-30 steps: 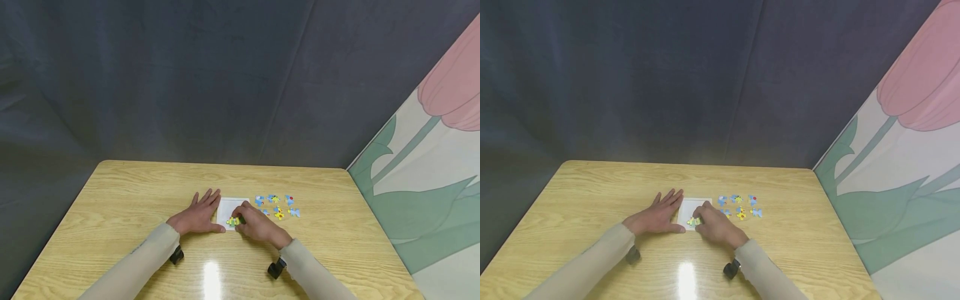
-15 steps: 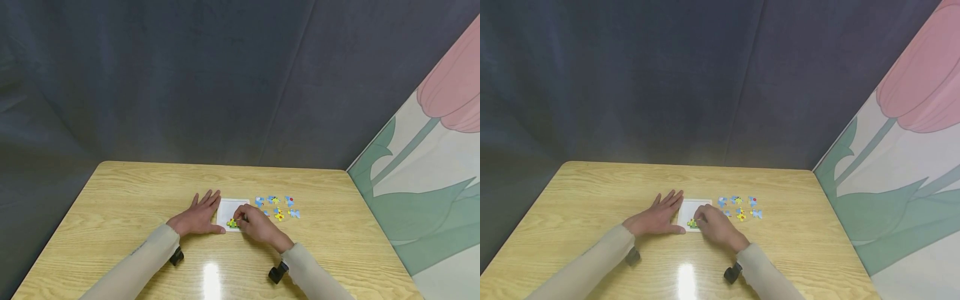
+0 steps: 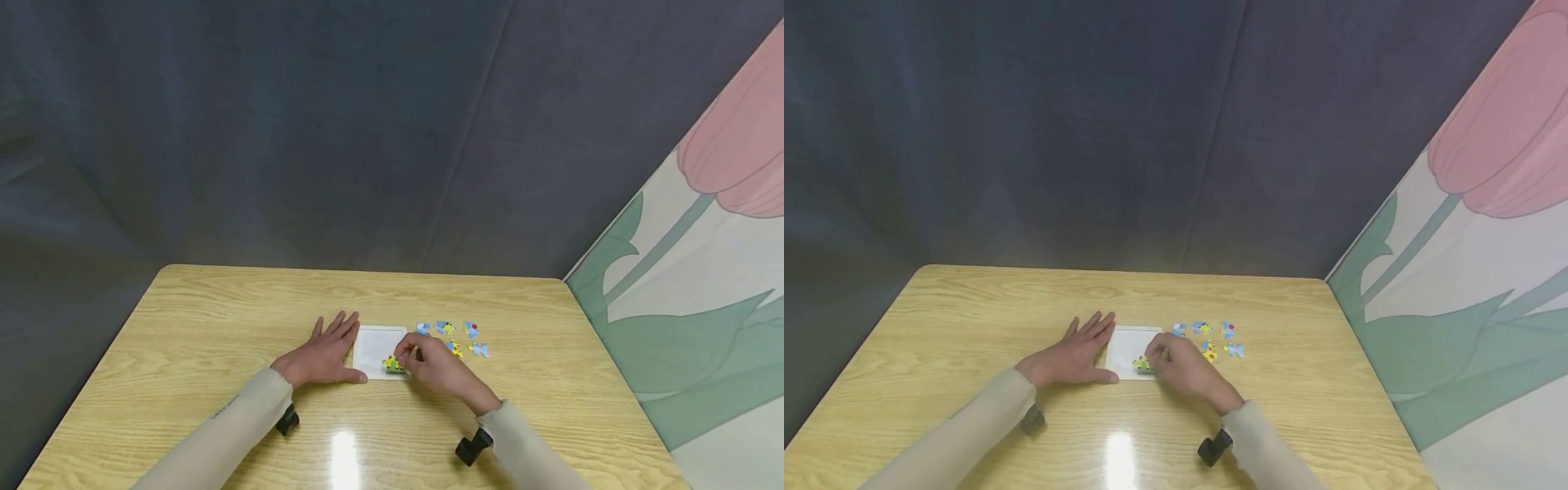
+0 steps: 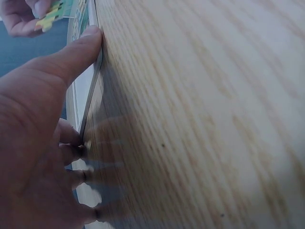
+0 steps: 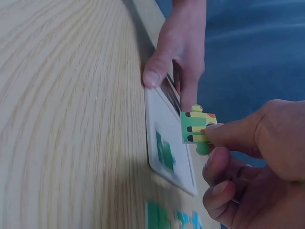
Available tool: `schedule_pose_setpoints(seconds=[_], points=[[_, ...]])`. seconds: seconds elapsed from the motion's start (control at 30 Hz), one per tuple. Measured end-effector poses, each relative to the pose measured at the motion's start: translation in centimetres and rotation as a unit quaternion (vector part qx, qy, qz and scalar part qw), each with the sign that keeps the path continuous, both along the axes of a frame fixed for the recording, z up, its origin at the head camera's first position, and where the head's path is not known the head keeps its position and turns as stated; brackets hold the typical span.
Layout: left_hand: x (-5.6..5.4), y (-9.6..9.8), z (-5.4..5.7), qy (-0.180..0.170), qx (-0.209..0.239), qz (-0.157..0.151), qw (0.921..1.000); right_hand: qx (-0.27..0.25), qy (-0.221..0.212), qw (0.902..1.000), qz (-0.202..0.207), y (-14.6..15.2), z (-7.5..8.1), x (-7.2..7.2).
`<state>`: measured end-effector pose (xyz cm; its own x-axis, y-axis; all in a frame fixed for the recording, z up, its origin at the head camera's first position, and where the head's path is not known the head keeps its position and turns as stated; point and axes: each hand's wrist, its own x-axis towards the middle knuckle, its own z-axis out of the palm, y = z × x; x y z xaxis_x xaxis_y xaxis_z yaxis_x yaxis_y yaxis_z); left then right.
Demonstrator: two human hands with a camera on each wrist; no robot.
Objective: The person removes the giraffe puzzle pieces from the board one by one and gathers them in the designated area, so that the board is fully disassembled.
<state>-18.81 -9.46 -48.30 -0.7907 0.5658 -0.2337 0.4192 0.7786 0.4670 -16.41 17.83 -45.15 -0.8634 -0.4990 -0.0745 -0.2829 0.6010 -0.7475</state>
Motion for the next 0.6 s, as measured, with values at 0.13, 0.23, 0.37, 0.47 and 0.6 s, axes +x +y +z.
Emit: schedule_pose_setpoints(seconds=[0.13,0.23,0.37,0.47,0.6], points=[[-0.1,0.0,-0.1,-0.001,0.002,-0.004,1.0,0.005,0.005,1.0,-0.002,1.7,0.2,0.3],[-0.1,0.0,-0.1,-0.002,-0.001,-0.005,1.0,0.012,0.009,0.9998,-0.011,2.9,0.4,0.5],[0.0,0.0,-0.1,-0.004,0.004,-0.005,1.0,0.016,0.012,0.9995,-0.025,4.6,0.6,0.9],[0.0,-0.1,-0.1,-0.006,0.007,-0.005,0.9999,0.02,0.016,0.9991,-0.034,5.7,0.7,1.2],[0.0,-0.1,-0.1,-0.005,0.008,-0.006,0.9999,0.032,0.011,0.9982,-0.05,7.0,0.8,1.5]])
